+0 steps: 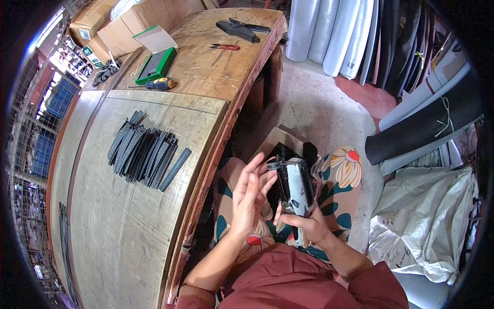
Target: Manually installing zipper sliders onto a zipper chain using a specialized handheld alignment tool.
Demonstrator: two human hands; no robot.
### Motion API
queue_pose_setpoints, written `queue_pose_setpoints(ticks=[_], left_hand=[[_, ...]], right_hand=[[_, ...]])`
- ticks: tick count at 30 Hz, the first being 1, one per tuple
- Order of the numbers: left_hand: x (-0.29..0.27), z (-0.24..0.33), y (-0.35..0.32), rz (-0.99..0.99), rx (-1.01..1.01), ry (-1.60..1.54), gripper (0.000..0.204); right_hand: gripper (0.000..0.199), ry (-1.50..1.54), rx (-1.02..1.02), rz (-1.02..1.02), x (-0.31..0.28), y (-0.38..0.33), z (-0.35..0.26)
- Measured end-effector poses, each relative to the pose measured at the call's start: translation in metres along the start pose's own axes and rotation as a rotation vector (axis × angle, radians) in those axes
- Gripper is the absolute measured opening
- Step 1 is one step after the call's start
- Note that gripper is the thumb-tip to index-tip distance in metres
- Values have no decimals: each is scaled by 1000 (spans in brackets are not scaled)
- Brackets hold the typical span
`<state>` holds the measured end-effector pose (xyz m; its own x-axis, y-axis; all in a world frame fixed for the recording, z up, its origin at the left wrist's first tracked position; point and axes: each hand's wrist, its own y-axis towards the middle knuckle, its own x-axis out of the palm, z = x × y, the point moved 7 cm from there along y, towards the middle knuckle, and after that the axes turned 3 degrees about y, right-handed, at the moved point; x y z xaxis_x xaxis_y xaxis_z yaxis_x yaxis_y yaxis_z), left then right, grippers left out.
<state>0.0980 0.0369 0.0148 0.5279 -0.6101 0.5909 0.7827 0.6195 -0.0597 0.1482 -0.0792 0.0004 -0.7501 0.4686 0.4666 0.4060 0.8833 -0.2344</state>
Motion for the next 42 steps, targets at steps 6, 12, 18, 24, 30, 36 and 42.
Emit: queue_pose_setpoints(ticks=[6, 12, 18, 24, 30, 36, 42], left_hand=[[15, 0, 16, -119, -124, 2, 37], [21, -1, 25, -177, -117, -47, 36], [26, -10, 32, -195, -152, -39, 38], [12, 30, 31, -53, 329, 985, 45], [16, 156, -22, 354, 712, 1651, 22], [-32, 193, -58, 726, 468, 1710, 18], [-42, 190, -56, 708, 434, 1599, 12]], right_hand=[[18, -120, 18, 41, -3, -5, 5], [24, -153, 0, 57, -23, -16, 17], [24, -103, 6, 92, -32, -23, 24], [20, -90, 36, 171, -36, -22, 31], [22, -56, -30, 259, -60, -23, 34], [23, -10, -7, 208, -46, -15, 30], [19, -99, -36, 127, -25, -13, 25]])
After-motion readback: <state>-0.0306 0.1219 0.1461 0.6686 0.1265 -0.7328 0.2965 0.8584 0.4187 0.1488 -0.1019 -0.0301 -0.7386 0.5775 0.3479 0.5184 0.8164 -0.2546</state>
